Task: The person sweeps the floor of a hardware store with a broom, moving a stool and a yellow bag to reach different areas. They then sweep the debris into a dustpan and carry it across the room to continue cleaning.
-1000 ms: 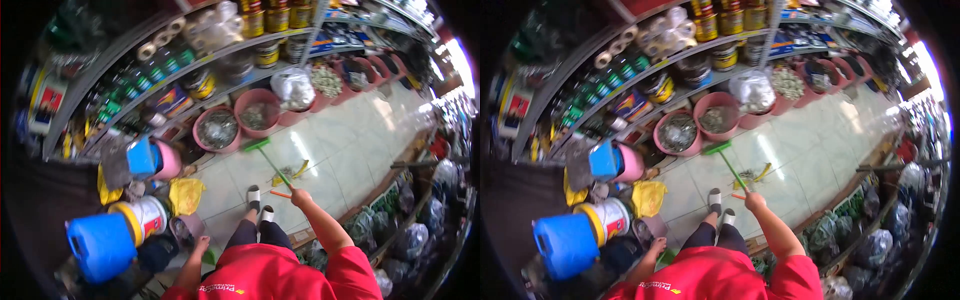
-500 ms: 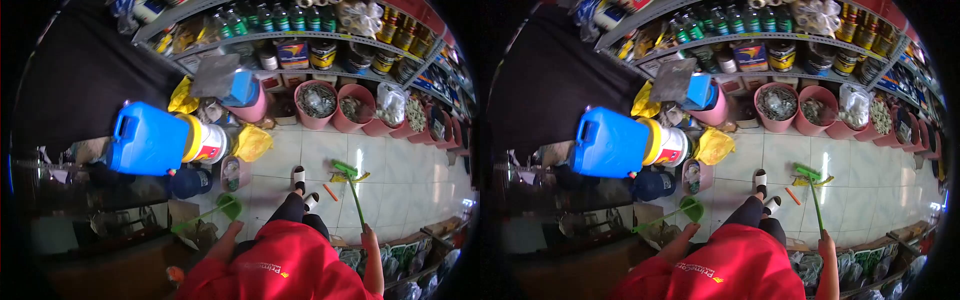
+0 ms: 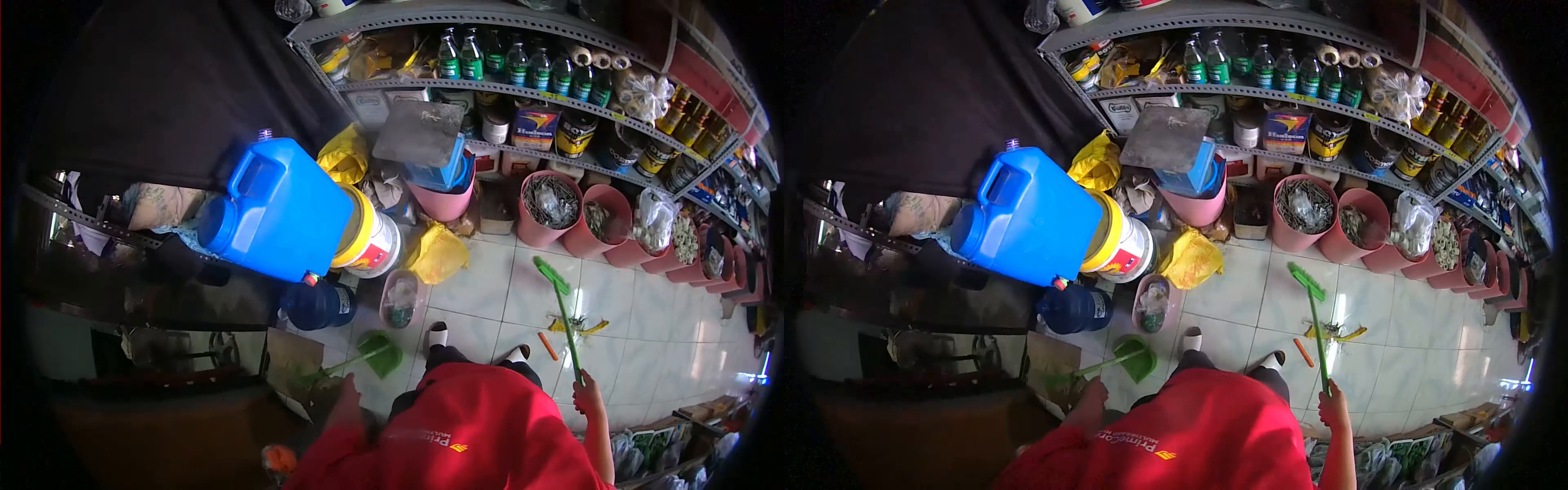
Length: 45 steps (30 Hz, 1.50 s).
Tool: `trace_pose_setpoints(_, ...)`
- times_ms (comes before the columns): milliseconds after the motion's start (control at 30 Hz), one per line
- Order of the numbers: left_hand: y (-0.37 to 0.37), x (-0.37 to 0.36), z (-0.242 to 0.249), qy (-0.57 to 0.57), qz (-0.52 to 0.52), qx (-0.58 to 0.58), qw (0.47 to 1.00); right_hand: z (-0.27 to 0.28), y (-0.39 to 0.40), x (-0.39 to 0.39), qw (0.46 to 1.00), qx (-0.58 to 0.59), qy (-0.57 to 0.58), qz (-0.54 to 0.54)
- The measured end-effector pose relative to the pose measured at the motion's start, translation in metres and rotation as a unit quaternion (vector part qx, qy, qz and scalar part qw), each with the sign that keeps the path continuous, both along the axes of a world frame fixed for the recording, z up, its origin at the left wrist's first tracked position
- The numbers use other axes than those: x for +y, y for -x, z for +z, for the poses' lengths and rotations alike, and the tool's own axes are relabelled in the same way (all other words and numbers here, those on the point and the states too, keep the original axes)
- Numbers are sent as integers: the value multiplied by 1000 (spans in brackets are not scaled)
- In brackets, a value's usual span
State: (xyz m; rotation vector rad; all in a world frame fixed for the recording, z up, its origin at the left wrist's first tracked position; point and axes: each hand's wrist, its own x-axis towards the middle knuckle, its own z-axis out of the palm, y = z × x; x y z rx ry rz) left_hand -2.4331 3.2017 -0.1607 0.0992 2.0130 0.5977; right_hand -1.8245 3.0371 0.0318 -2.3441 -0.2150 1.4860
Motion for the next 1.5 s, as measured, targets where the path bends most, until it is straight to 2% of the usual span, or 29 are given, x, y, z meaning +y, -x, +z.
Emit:
trace_pose_setpoints(33, 22, 5, -20, -5, 34, -16, 999, 0, 13, 12, 1000, 4, -4, 1)
trace_pose_setpoints(100, 43, 21, -36, -24, 59, 73, 995, -5, 41, 35, 1000, 22, -15, -11)
trace_pose_setpoints(167, 63, 25, -45, -53, 96, 85, 990, -17, 67, 53, 999, 39, -29, -1)
trace_pose_setpoints(233, 73, 43, -48, -100, 139, 14, 985, -27, 86, 68, 997, 60, -41, 3)
trace_pose_setpoints(267, 76, 52, -43, -113, 106, -25, 988, -27, 97, 75, 996, 73, -50, -5)
trace_pose_setpoints(333, 43, 65, 47, -129, 29, -108, 985, -24, 115, 82, 990, 104, -65, -73)
trace_pose_setpoints(367, 25, 63, 77, -180, -136, 80, 971, -20, 122, 84, 992, 100, -52, -64)
trace_pose_setpoints(433, 0, 80, 95, -232, -281, 233, 902, -12, 135, 82, 991, 95, -43, -88)
trace_pose_setpoints(500, 3, 91, 94, -213, -236, 198, 927, -7, 141, 70, 992, 69, -42, -92)
trace_pose_setpoints(567, 25, 99, 89, -190, -170, 179, 950, -24, 140, 48, 990, 48, -51, -125)
trace_pose_setpoints(667, 118, 104, -20, -150, -238, 190, 941, -38, 131, 20, 974, 38, -57, -217)
trace_pose_setpoints(700, 104, 104, -7, -130, -386, 248, 879, -40, 126, 12, 965, 31, -51, -254)
trace_pose_setpoints(733, 95, 103, 1, -123, -510, 315, 791, -44, 118, 1, 955, 26, -45, -292)
trace_pose_setpoints(767, 74, 99, 20, -103, -627, 367, 680, -62, 109, -17, 952, -2, -55, -302)
trace_pose_setpoints(867, -19, 86, 81, -172, -554, 253, 774, -76, 76, -55, 918, -27, -52, -392)
trace_pose_setpoints(967, -73, 73, 100, -138, -564, 170, 796, -87, 37, -95, 887, -46, -49, -456)
trace_pose_setpoints(1067, -128, 66, 108, -148, -587, 111, 788, -101, -2, -137, 869, -61, -57, -487)
trace_pose_setpoints(1167, -208, 60, 139, -227, -695, 139, 668, -95, -23, -163, 844, -63, -40, -531)
trace_pose_setpoints(1267, -271, 58, 147, -175, -717, 63, 672, -109, -33, -189, 829, -44, -60, -554)
trace_pose_setpoints(1333, -306, 58, 140, -221, -753, 19, 620, -101, -29, -198, 811, -18, -65, -581)
trace_pose_setpoints(1367, -314, 60, 122, -244, -766, 23, 594, -104, -25, -203, 809, -21, -69, -583)
trace_pose_setpoints(1400, -326, 59, 108, -243, -768, 13, 593, -109, -21, -208, 808, -25, -74, -584)
trace_pose_setpoints(1467, -383, 53, 145, -193, -790, -11, 582, -115, -14, -214, 802, -35, -69, -592)
trace_pose_setpoints(1500, -402, 55, 146, -206, -805, -14, 556, -116, -11, -215, 799, -40, -57, -597)
